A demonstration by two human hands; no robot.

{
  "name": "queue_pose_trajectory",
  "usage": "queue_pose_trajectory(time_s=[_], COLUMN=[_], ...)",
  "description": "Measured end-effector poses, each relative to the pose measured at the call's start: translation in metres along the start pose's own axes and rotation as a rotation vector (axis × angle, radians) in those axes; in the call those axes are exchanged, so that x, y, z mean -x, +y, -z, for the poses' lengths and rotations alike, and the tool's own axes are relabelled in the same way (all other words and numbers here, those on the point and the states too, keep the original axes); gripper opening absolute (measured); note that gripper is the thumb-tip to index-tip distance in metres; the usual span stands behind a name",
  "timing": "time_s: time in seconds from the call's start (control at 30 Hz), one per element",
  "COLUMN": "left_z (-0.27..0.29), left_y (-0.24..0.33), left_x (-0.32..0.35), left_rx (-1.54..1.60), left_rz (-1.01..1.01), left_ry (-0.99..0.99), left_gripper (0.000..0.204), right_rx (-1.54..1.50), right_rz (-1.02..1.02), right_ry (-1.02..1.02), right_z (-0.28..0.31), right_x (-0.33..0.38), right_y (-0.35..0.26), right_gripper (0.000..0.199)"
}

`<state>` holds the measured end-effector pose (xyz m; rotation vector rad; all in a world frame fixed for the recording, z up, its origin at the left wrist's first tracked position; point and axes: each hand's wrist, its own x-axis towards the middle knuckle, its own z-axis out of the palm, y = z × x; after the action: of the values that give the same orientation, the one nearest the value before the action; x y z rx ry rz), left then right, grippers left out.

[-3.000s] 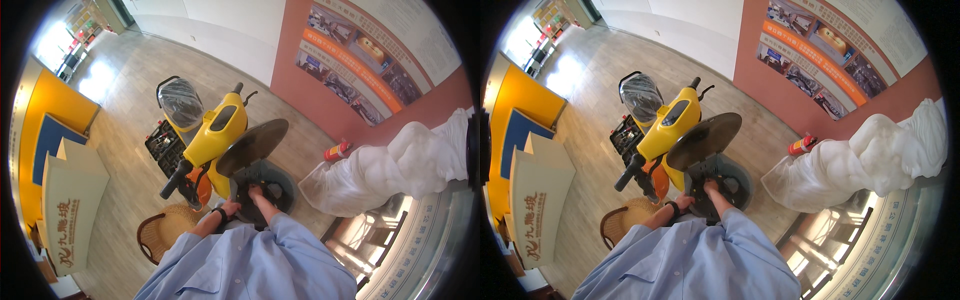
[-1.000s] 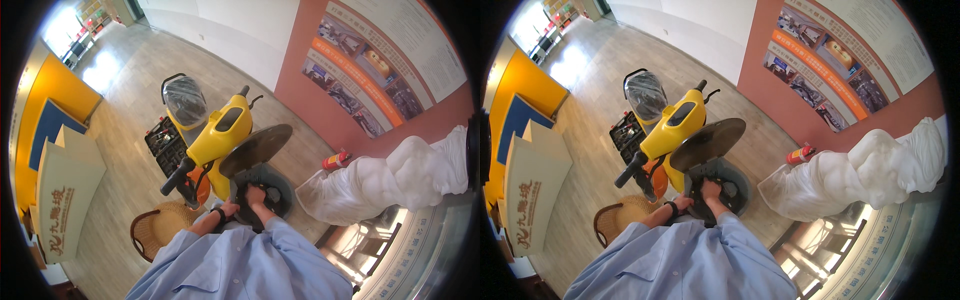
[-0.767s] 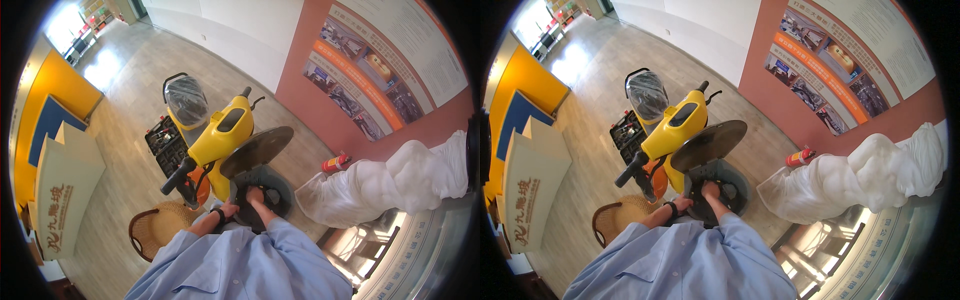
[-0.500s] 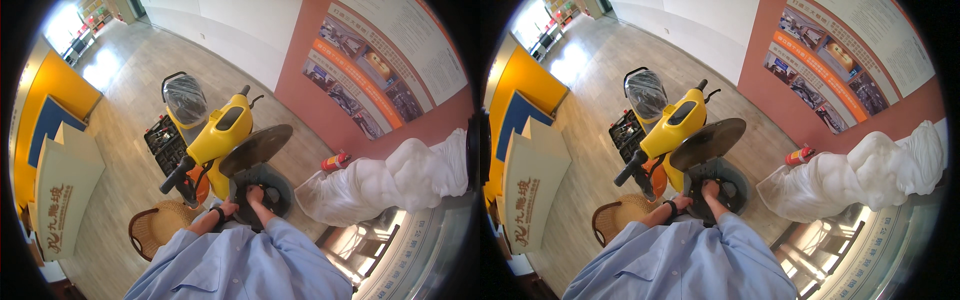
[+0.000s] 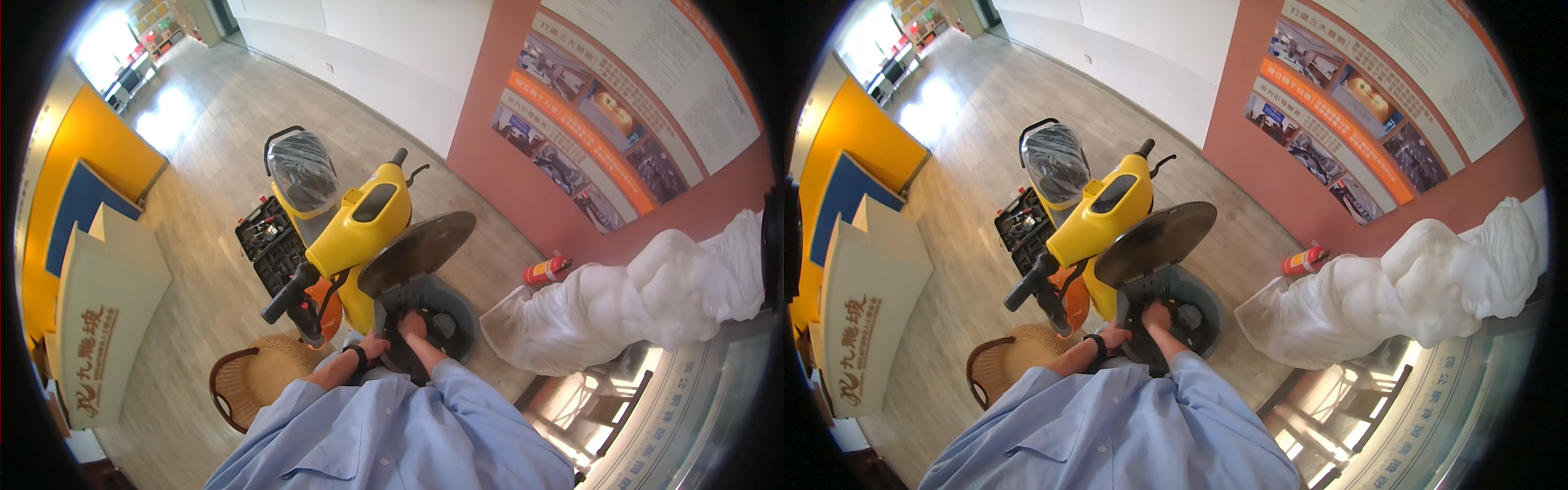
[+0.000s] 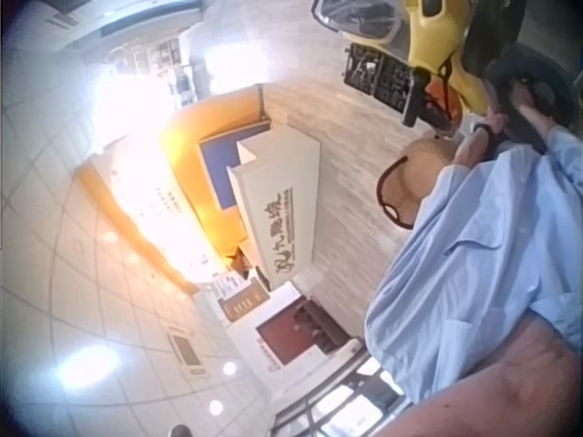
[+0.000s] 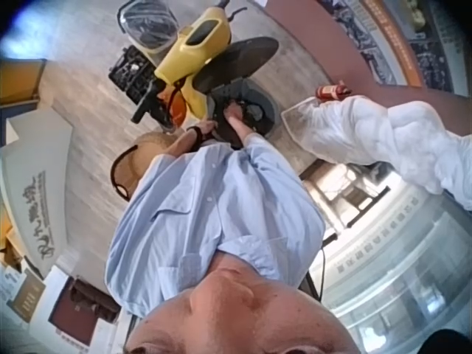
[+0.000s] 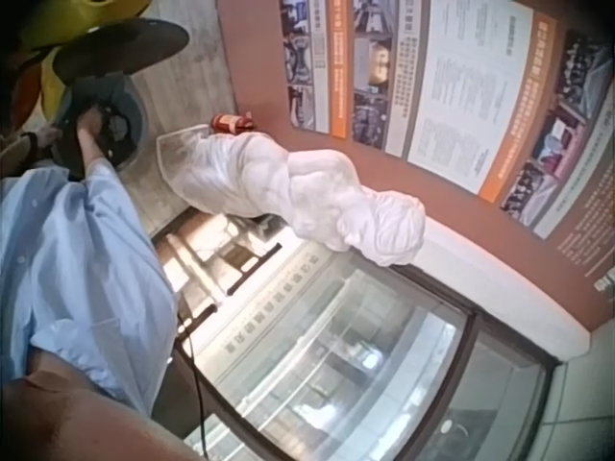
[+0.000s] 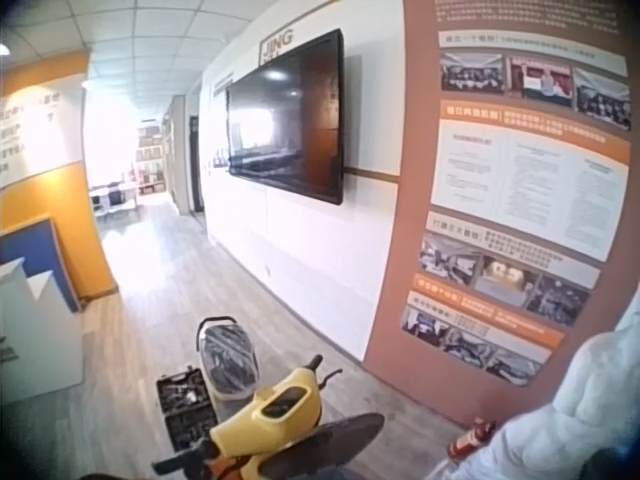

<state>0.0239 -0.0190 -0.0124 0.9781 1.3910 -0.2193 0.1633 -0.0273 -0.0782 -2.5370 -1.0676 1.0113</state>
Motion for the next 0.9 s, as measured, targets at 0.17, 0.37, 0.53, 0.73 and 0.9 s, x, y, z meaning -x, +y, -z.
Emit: queue_pose_trajectory(time_s=[0.17,0.37,0.53,0.73,0.9], left_z=[-0.004,-0.002,0.000,0.000,0.001], left_y=[-0.058,-0.028,-0.024,-0.021,-0.004], left_x=[-0.062,-0.033,-0.025,-0.017,0.003], left_rx=[0.220,0.044,0.041,0.026,0.002], left_rz=[-0.061,-0.088,-0.137,-0.124,-0.096], left_ry=[-0.012,-0.002,0.018,0.045,0.029], left_gripper=[0.067,0.067,0.073,0.072,0.070], right_rx=[0.037,-0.148,-0.099,-0.142,-0.051], right_rz=[-0.025,-0.053,0.075,0.096,-0.024], right_ry=[-0.185,-0.141,0.005,0.053,-0.164], right_z=[-0.008,-0.028,-0.017,-0.007,-0.013], right_x=[-0.011,-0.025,-0.012,-0.002,-0.015], right_y=[0.001,0.023,0.020,0.012,0.011], right_gripper=[0.041,0.040,0.028,0.030,0.042])
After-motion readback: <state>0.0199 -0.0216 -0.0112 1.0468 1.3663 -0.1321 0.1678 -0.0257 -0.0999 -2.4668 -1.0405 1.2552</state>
